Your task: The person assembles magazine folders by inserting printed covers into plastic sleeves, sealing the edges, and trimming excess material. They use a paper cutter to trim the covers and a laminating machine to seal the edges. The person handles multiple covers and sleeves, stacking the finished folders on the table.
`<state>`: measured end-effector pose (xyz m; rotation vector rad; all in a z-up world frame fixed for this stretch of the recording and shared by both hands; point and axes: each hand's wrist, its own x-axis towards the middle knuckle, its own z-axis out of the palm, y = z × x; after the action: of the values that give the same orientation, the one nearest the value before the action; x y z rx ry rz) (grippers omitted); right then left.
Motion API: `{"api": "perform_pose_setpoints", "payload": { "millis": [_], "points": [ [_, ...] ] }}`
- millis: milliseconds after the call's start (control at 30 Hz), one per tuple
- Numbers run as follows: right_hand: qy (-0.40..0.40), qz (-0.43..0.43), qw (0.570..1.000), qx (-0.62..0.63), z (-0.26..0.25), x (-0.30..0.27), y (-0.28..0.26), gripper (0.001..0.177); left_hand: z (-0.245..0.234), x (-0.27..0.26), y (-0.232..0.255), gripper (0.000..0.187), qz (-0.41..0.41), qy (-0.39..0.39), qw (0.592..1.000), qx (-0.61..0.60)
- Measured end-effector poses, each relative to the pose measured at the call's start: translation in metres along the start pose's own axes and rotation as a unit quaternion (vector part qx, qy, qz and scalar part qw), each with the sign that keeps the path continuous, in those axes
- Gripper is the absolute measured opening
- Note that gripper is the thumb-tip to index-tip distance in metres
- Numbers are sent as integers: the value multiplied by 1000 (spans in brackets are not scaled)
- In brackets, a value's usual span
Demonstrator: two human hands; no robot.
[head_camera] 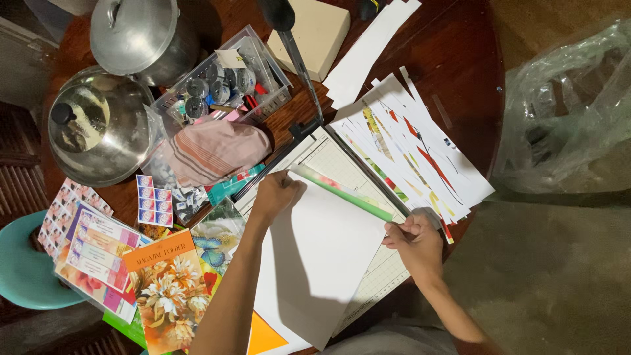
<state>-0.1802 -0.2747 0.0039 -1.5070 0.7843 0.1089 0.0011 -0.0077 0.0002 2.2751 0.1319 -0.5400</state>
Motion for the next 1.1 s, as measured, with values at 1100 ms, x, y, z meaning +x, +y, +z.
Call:
{"api": "perform_pose_setpoints", "payload": {
  "millis": [1100],
  "points": [
    [-5,-10,999,32,0,4,7,25,2,-5,7,24,-8,20,1000,6]
  ]
}}
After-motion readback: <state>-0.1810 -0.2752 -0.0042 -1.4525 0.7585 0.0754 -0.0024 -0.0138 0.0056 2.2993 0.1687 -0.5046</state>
